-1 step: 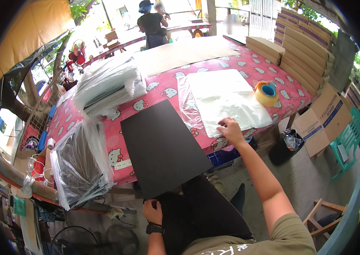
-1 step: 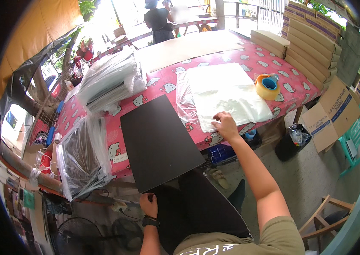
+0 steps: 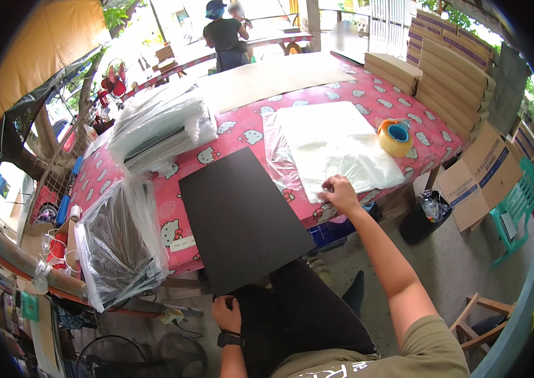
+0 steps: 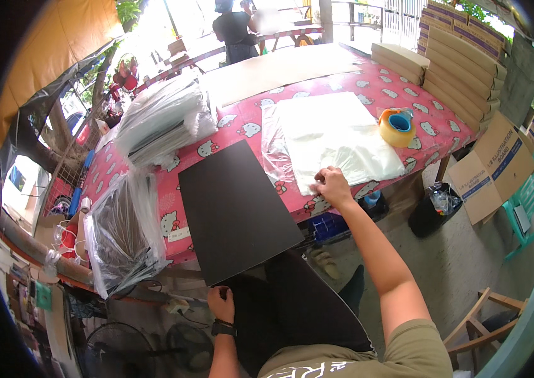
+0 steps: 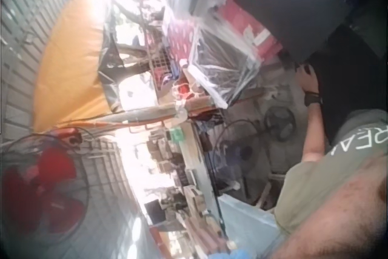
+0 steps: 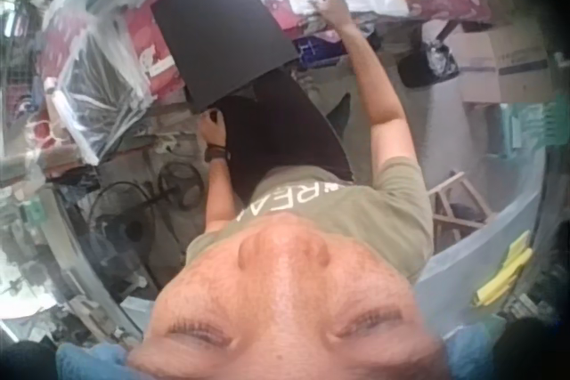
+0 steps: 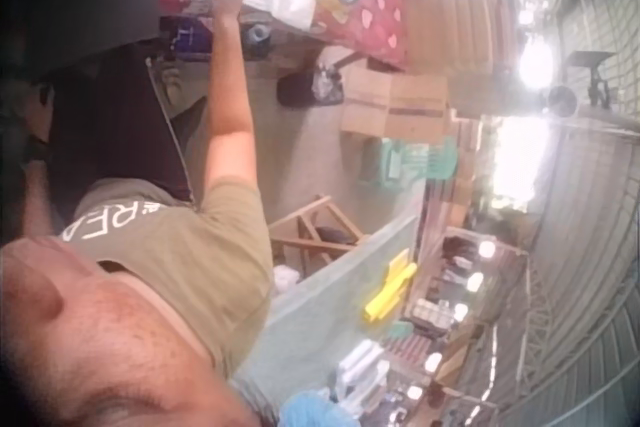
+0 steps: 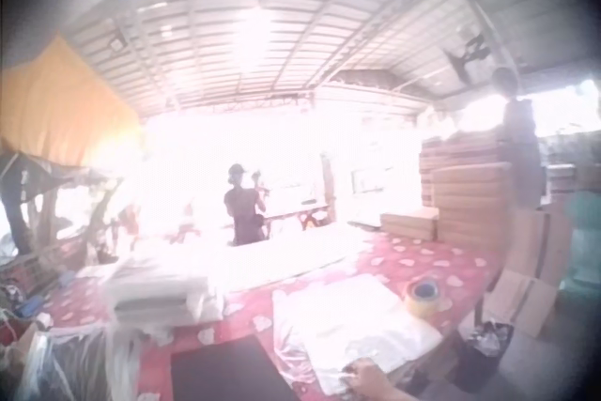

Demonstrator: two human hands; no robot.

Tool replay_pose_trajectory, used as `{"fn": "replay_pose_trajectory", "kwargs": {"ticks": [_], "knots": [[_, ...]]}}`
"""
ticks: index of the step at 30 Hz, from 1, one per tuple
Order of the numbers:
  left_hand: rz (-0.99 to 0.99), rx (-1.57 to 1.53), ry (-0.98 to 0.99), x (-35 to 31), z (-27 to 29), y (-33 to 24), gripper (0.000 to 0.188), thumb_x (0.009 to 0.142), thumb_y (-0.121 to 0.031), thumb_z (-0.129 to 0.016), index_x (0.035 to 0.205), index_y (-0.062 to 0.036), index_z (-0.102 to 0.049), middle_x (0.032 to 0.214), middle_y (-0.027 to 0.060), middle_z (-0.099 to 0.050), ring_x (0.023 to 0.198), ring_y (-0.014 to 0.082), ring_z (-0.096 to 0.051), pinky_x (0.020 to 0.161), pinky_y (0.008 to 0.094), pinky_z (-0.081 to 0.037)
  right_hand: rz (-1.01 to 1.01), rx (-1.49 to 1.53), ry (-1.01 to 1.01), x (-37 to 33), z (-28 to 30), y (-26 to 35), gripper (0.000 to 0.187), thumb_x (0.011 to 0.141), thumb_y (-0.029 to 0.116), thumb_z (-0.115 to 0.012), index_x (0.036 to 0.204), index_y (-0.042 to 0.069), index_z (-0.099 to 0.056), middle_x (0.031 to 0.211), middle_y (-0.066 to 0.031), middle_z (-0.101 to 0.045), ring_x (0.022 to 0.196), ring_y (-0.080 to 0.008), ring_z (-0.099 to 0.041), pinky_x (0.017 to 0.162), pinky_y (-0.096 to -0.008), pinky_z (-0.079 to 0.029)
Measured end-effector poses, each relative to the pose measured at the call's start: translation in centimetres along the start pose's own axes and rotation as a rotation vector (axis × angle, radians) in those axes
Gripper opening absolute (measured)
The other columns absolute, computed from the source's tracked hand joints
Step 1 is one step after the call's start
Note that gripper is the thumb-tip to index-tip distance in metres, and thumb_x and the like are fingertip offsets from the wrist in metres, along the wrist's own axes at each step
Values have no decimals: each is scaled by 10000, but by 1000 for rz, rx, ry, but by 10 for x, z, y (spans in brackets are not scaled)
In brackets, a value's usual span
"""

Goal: The person places black and white rectangular boards into individual plastic sleeves, smoothing the sleeves and stacking the finished items one by one.

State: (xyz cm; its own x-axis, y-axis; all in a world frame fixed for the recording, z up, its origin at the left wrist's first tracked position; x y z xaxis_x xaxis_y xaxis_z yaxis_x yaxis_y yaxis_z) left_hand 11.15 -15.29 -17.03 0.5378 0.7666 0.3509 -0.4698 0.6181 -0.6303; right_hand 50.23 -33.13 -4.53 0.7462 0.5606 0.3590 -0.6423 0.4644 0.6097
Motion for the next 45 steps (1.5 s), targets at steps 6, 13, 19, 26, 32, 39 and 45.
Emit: {"fn": "replay_pose_trajectory", "kwargs": {"ticks": [6,13,19,26,32,39,45], "knots": [[40,-74,-8,0,-3,3,71,678,-74,-598,728,-43,-559,709,95,-534,689,272,-519,631,373,-405,-74,-73,-123,6,-6,-20,193,753,201,-583,771,11,-609,732,-159,-586,732,-316,-553,671,-372,-429],[79,-82,-8,-1,-6,6,70,674,-65,-604,730,-47,-566,712,95,-533,675,264,-519,619,361,-410,-156,217,-273,14,13,-52,247,838,208,-494,726,8,-584,629,-120,-598,545,-235,-575,513,-353,-444],[97,-132,-24,-2,-4,7,74,681,-65,-607,741,-42,-569,709,92,-530,665,249,-522,609,348,-418,-513,1017,-620,7,71,-101,192,884,231,-459,800,68,-515,630,-8,-515,534,-94,-528,432,-223,-429],[75,-127,-15,-1,-4,9,53,709,-51,-591,749,-27,-567,709,90,-523,644,228,-517,599,322,-420,-350,1022,-541,16,69,-94,155,871,218,-475,818,81,-525,702,-15,-563,604,-89,-546,513,-220,-431],[81,-398,-37,-15,15,-22,124,712,-60,-594,818,-26,-540,812,80,-522,714,167,-504,653,278,-410,128,606,-433,-1,130,-11,205,871,216,-445,888,35,-541,774,-31,-570,669,-151,-546,597,-273,-435],[-273,-828,216,-24,29,-183,590,597,-122,-730,1099,-17,-438,1117,158,-471,1014,276,-477,866,346,-375,179,475,1129,-192,-33,116,225,868,251,-469,881,28,-503,691,-162,-538,618,-303,-520,587,-368,-420],[357,-1293,779,-33,-23,-177,471,727,-115,-670,1125,-29,-435,1002,60,-528,895,117,-522,712,216,-421,-136,727,830,-188,-34,134,219,865,226,-485,840,11,-523,679,-90,-567,621,-136,-529,576,-289,-420]]}}
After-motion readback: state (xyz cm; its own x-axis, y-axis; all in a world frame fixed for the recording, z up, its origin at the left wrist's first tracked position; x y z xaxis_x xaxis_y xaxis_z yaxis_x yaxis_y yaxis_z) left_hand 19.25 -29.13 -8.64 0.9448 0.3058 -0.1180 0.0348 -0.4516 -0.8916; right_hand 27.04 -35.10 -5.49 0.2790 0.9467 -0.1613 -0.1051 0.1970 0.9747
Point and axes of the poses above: each hand's wrist, its own x-axis towards the middle knuckle, its own z-axis out of the back of the hand, y = z × x, the point moved 6 cm from there along x, towards the middle knuckle
